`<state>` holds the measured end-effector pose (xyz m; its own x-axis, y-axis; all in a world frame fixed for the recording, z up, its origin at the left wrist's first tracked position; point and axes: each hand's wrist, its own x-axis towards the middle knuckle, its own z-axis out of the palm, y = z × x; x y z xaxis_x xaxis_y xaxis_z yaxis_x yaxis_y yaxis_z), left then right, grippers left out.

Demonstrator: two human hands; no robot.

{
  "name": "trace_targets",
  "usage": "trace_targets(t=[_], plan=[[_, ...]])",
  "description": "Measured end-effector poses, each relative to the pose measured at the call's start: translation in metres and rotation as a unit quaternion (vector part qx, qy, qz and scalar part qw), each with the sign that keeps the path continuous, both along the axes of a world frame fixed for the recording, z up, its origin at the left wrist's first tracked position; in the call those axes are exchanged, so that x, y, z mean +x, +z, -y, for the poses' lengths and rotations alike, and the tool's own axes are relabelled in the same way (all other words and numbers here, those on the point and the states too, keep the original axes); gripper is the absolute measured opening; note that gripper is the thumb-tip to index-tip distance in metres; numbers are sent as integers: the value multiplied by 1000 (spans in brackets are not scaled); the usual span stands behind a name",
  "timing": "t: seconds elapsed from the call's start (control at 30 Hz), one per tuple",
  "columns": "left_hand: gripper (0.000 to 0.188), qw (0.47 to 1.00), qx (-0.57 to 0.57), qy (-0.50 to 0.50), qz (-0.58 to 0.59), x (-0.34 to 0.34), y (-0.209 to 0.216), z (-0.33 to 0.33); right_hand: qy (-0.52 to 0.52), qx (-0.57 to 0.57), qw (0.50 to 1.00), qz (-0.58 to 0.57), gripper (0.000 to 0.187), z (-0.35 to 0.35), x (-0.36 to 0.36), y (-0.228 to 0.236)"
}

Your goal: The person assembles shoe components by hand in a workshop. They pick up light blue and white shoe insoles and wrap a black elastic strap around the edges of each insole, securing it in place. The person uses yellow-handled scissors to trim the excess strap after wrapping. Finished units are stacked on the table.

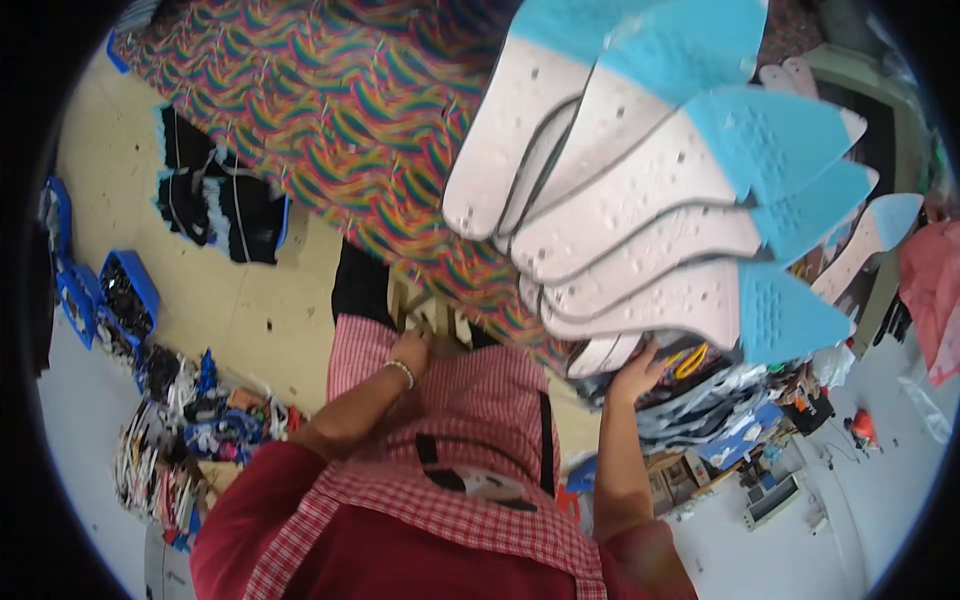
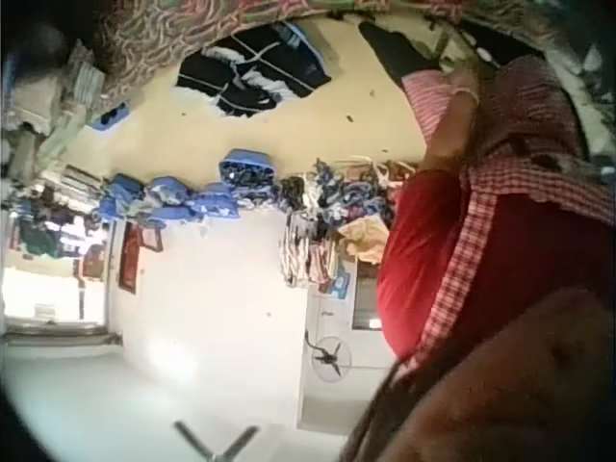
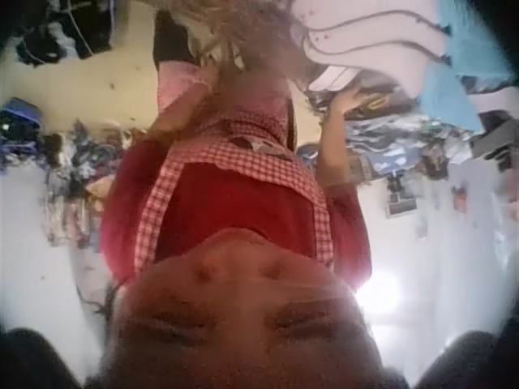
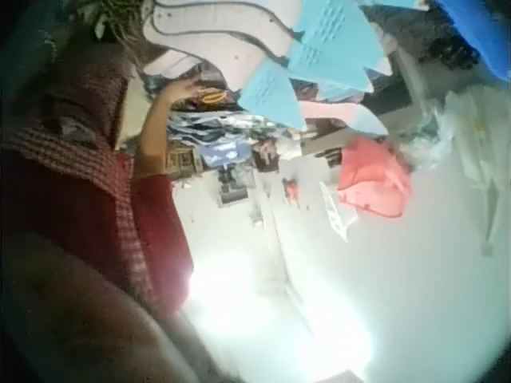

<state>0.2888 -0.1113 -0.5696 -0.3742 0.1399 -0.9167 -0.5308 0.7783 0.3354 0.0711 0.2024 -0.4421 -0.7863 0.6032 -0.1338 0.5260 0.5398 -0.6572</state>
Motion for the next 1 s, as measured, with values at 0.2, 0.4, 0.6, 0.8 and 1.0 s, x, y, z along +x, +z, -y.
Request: trace_targets(t=[0.2, 0.4, 0.6, 0.8, 1.0], plan=[[35, 983, 51, -149, 95, 73, -151, -31, 62, 13, 997, -53, 37, 1, 12, 2], [34, 980, 97, -147, 91, 72, -144, -21, 15, -45, 995, -86, 14, -12, 18, -13], [34, 964, 95, -226, 100, 28, -147, 38, -57, -1, 998, -6, 17, 9, 1, 7], [35, 934, 102, -328, 105, -23, -134, 142, -36, 35, 998, -40, 19, -6, 17, -10], [35, 894, 49, -443, 48, -71, -117, 171, -57, -2, 997, -44, 25, 2, 16, 8]])
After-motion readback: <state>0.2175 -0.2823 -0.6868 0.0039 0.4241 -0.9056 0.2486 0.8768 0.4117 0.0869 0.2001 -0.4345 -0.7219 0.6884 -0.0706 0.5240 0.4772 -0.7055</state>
